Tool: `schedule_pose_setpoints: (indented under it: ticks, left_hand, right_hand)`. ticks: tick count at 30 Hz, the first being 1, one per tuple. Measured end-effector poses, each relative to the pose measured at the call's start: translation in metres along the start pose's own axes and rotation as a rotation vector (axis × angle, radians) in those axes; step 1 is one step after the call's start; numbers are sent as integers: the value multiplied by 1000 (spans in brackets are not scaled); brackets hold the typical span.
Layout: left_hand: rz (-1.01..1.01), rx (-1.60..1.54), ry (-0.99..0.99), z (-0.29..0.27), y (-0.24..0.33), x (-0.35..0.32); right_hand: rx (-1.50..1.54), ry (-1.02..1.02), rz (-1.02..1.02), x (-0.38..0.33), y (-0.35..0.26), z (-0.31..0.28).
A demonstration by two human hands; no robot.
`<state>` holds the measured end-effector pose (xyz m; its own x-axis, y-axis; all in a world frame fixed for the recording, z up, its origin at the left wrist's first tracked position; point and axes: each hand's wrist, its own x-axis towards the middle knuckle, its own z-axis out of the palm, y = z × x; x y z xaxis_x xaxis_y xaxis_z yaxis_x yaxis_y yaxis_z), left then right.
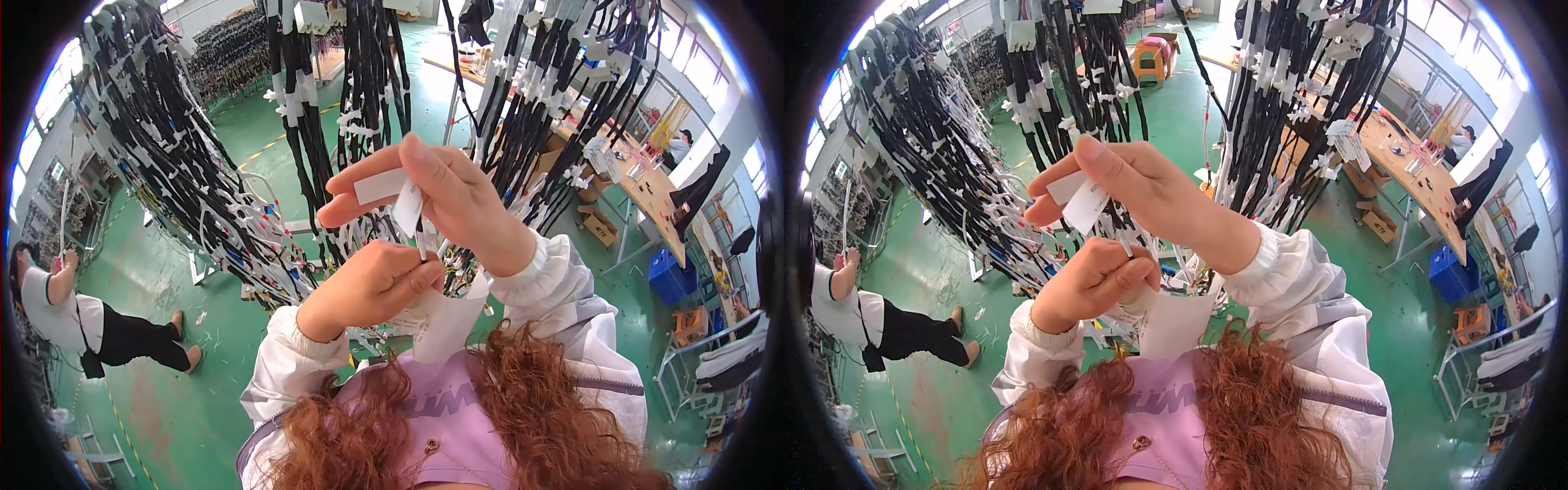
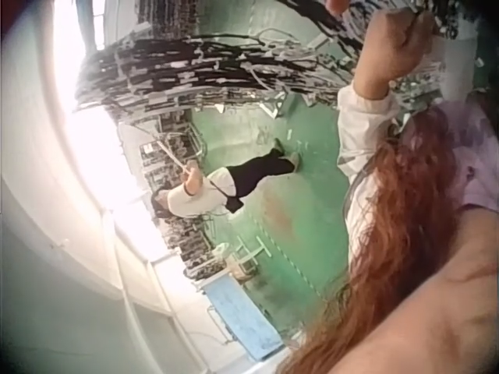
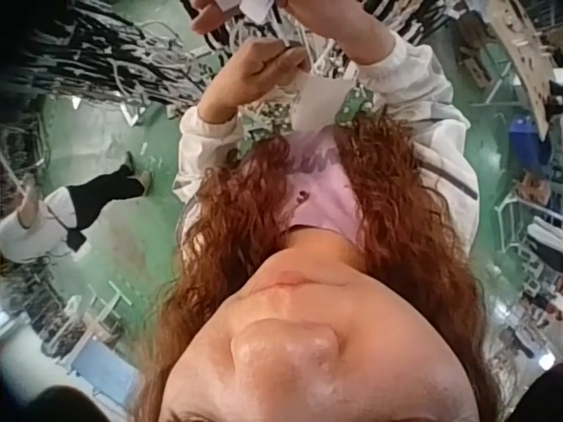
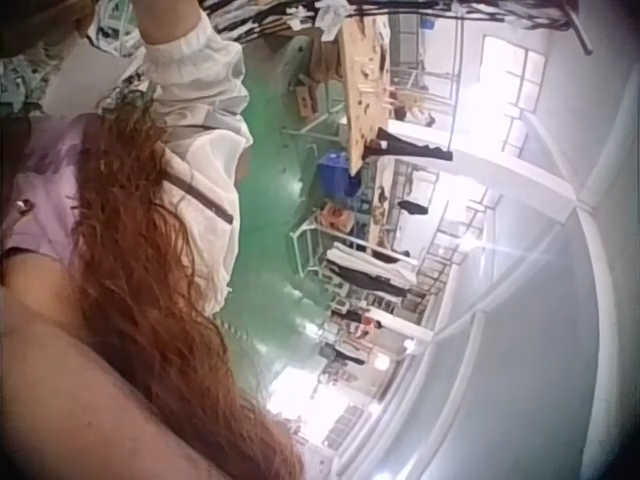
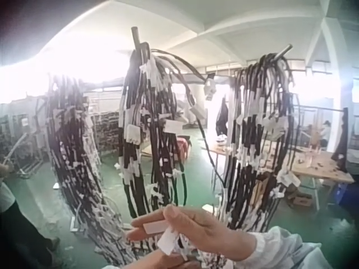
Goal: Applying adhesive identification tags to specific wires within a large cable harness assembly.
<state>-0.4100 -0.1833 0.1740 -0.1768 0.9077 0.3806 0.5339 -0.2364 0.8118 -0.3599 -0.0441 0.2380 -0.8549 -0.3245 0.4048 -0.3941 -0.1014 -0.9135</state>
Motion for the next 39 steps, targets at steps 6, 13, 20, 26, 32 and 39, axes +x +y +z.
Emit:
schedule_pose_setpoints:
  ticks: [6, 13, 20, 26, 32, 39]
  left_hand:
    - [54, -32, 3, 1, -5, -1]
    - [42, -46, -8, 0, -1, -2]
    - [28, -16, -35, -4, 1, -3]
    - [51, -16, -23, -4, -1, -4]
    - [30, -38, -30, -3, 1, -6]
    - [-38, -59, 15, 0, -5, -5]
  right_hand:
    - [165, -218, -160, -4, 17, -8]
    - [46, -154, -229, -2, 21, -7]
    - [9, -78, -244, 0, 22, -1]
    - [52, -73, -118, -1, 17, -1]
    - [73, -22, -106, -2, 14, 7]
    - [36, 142, 7, 6, 10, 9]
